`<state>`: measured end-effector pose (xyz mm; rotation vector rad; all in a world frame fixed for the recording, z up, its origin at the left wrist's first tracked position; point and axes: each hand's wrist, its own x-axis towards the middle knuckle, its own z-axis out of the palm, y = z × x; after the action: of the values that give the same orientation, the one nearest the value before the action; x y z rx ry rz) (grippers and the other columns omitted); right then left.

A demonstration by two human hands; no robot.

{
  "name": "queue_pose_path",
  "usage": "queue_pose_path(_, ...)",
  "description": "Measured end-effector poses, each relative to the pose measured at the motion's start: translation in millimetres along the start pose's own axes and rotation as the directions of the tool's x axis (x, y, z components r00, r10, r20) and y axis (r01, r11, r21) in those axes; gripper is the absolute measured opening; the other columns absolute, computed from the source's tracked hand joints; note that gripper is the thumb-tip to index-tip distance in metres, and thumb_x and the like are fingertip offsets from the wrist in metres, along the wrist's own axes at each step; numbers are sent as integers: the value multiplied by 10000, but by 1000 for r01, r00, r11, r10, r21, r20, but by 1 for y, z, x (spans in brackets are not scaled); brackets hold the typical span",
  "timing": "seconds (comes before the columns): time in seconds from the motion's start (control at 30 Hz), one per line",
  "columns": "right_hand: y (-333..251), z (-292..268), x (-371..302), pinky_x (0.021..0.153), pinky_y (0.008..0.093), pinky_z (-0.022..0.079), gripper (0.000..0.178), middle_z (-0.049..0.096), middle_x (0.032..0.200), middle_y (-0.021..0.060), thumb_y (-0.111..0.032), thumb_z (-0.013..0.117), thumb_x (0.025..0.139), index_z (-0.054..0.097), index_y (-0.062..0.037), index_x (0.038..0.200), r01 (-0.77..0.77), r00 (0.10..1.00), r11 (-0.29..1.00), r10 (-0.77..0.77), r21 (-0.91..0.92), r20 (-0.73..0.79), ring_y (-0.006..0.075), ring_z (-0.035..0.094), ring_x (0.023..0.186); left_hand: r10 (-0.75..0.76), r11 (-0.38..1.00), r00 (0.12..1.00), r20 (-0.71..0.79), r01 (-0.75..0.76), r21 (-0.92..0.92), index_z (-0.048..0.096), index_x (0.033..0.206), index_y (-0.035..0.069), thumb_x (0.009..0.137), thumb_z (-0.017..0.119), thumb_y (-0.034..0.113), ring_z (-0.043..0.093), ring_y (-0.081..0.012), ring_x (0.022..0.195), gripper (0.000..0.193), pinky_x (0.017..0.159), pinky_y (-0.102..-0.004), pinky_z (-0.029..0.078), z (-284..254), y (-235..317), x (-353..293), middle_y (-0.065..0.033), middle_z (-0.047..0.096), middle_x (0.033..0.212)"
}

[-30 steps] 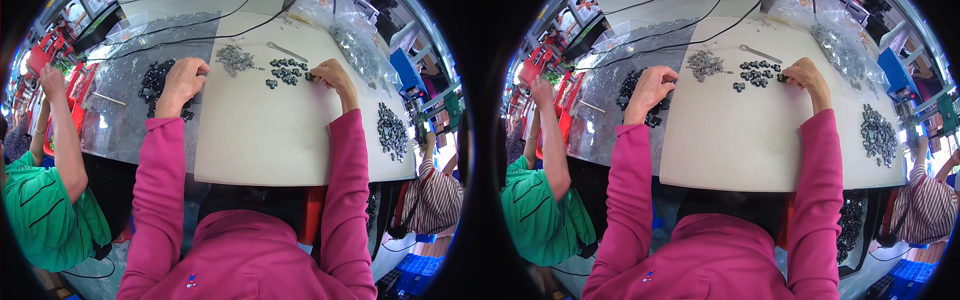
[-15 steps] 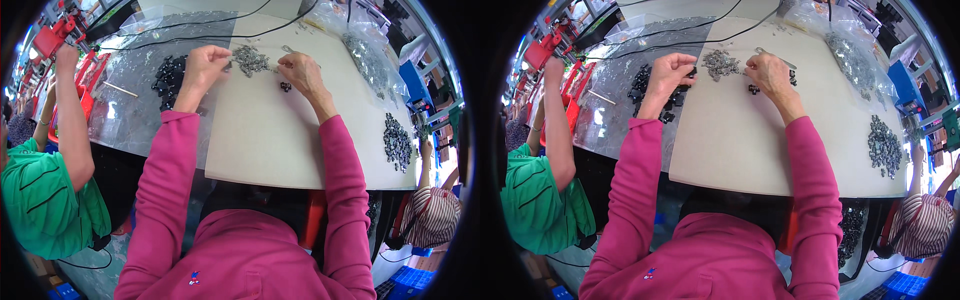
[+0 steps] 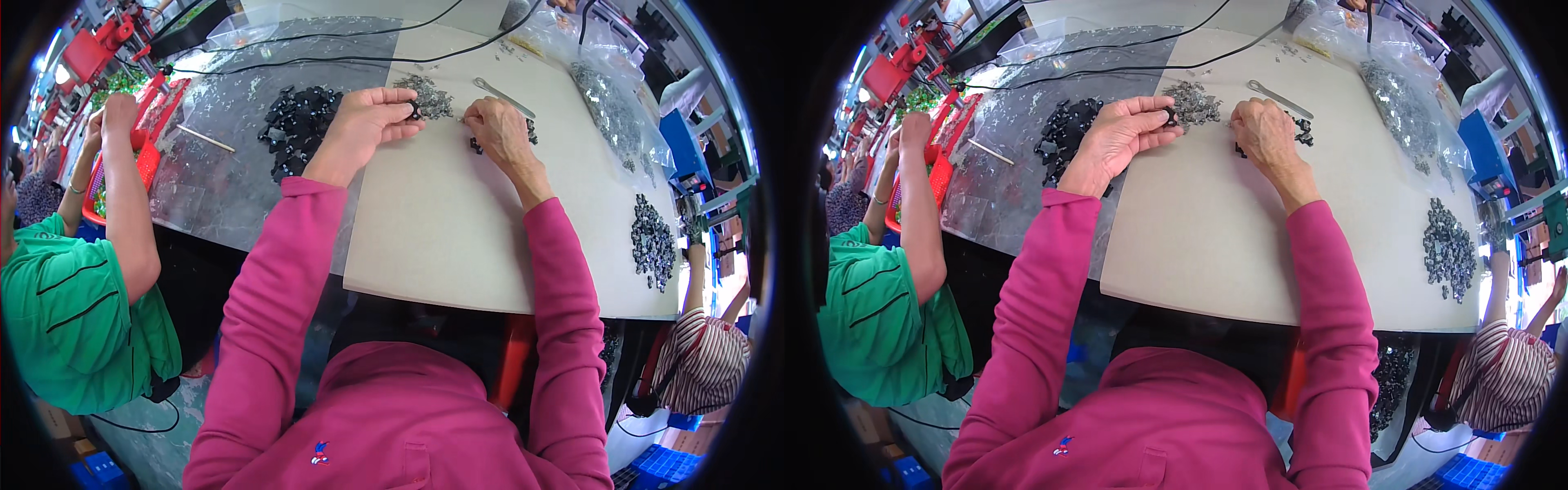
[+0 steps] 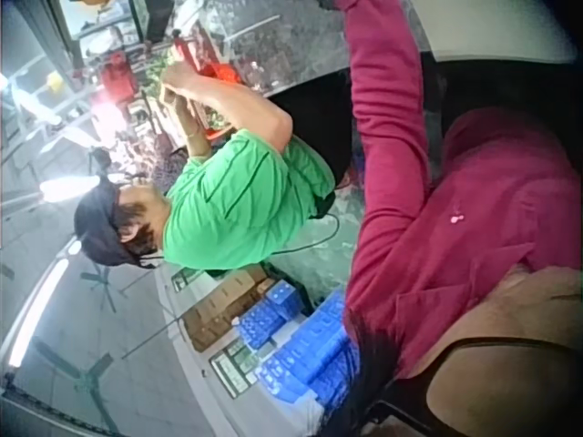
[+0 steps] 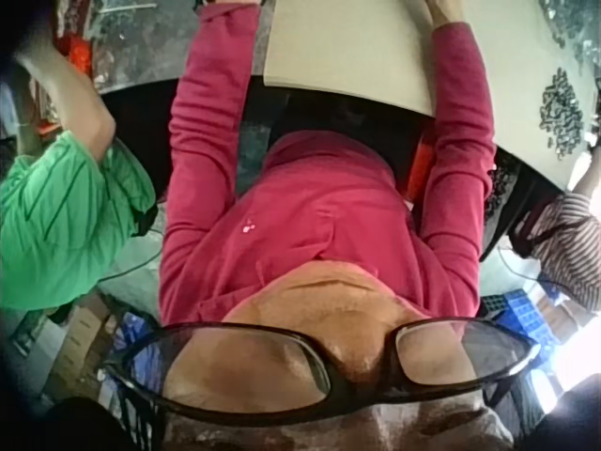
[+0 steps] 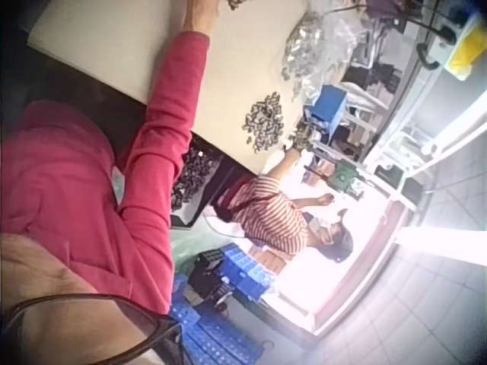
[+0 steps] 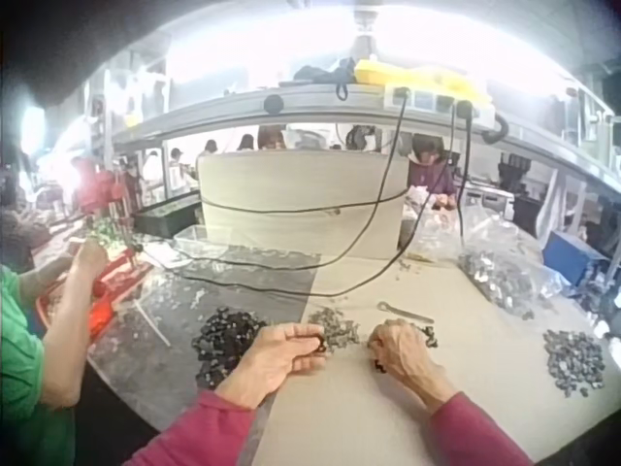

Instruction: The person manually assembles small components by picking up plastic bases and metal pieces, fitting them together, and placing the assembled parts onto the table.

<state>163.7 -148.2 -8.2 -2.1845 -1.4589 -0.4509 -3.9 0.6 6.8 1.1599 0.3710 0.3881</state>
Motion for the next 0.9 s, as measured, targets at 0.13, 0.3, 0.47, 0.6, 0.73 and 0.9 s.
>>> queue_pose_path(0.13, -30, -22, 3, 589, 298, 451, 155, 621, 703, 86, -132, 593, 800, 644, 8, 842, -147, 989, 935, 136, 322, 57, 176, 568, 626, 0, 999, 1000, 10, 0, -38, 544, 1092, -53, 833, 557, -49, 631, -264, 913, 259, 841, -314, 541, 0, -3, 1, -137, 578, 1032)
queue_pose_path(0.3, -64, -24, -1, 562, 318, 474, 163, 629, 671, 145, -129, 609, 776, 621, 33, 775, -206, 979, 757, 161, 620, 129, 251, 608, 584, 38, 996, 999, 39, -34, -86, 540, 1112, -43, 823, 572, -52, 621, -216, 884, 291, 834, -313, 545, 2, -7, 1, -86, 562, 1021)
queue_pose_path(0.47, -66, -9, -7, 562, 331, 478, 140, 629, 678, 144, -107, 616, 766, 616, 32, 776, -84, 995, 800, 94, 594, 14, 256, 608, 587, 37, 995, 995, 97, -28, -97, 538, 1127, -35, 821, 575, -54, 607, -182, 872, 308, 824, -309, 548, 2, -8, 4, -53, 543, 982)
queue_pose_path(0.6, -62, -6, -8, 537, 230, 444, 156, 615, 678, 61, -100, 612, 820, 610, 49, 863, -54, 998, 860, 66, 507, -7, 73, 529, 595, 17, 997, 995, 95, -10, -76, 543, 1127, -32, 818, 580, -54, 598, -161, 871, 312, 812, -298, 550, 2, -9, 3, -38, 533, 949)
queue_pose_path(0.73, -60, -8, -8, 549, 246, 459, 151, 625, 691, 82, -93, 615, 816, 607, 51, 859, -7, 1000, 866, 21, 501, -22, 90, 554, 599, 63, 998, 994, 90, -61, -25, 554, 1113, -31, 811, 589, -52, 605, -154, 849, 305, 792, -285, 552, 2, -8, 2, -36, 533, 961)
queue_pose_path(0.9, -61, -19, -7, 565, 269, 473, 130, 641, 719, 112, -78, 614, 806, 605, 44, 848, -78, 997, 838, 63, 541, 45, 131, 590, 613, 87, 985, 995, 56, -94, 143, 564, 1096, -35, 797, 605, -51, 617, -153, 815, 302, 765, -273, 555, 4, -7, 0, -56, 561, 953)
